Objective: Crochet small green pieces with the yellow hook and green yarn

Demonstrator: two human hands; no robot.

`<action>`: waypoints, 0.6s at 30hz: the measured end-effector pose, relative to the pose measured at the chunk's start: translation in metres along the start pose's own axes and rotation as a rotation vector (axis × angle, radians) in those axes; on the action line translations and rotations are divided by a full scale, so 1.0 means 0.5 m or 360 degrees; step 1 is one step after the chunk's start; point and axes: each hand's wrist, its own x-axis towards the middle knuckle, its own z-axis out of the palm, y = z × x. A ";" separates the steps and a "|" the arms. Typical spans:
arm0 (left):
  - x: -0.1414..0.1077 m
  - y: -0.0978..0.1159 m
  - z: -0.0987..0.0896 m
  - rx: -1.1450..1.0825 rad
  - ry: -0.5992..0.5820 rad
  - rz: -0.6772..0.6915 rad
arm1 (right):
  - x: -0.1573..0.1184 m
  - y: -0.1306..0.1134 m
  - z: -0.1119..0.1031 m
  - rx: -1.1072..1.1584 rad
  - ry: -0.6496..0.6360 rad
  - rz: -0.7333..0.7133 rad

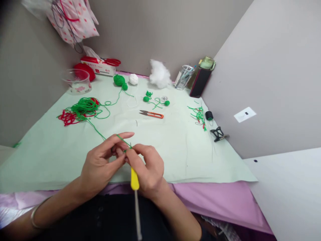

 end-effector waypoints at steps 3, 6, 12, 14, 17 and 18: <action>0.003 0.003 0.000 -0.0516 -0.0214 -0.0483 | -0.009 0.003 0.005 -0.0072 0.0087 -0.0055; 0.012 0.012 -0.007 -0.0903 -0.0300 -0.0735 | 0.002 0.005 -0.003 0.0333 0.0213 0.0241; 0.013 0.012 -0.006 -0.0861 -0.0260 -0.0603 | 0.035 0.002 -0.011 0.0988 0.0241 0.0738; 0.009 0.007 -0.001 -0.0797 -0.0269 -0.0550 | 0.035 -0.001 -0.008 0.0857 0.0205 0.0623; 0.008 0.001 0.006 -0.0782 -0.0181 -0.0489 | 0.023 -0.006 -0.002 0.0548 0.0162 0.0403; 0.009 0.001 0.008 -0.0817 -0.0158 -0.0500 | 0.017 -0.006 -0.001 0.0401 0.0140 0.0320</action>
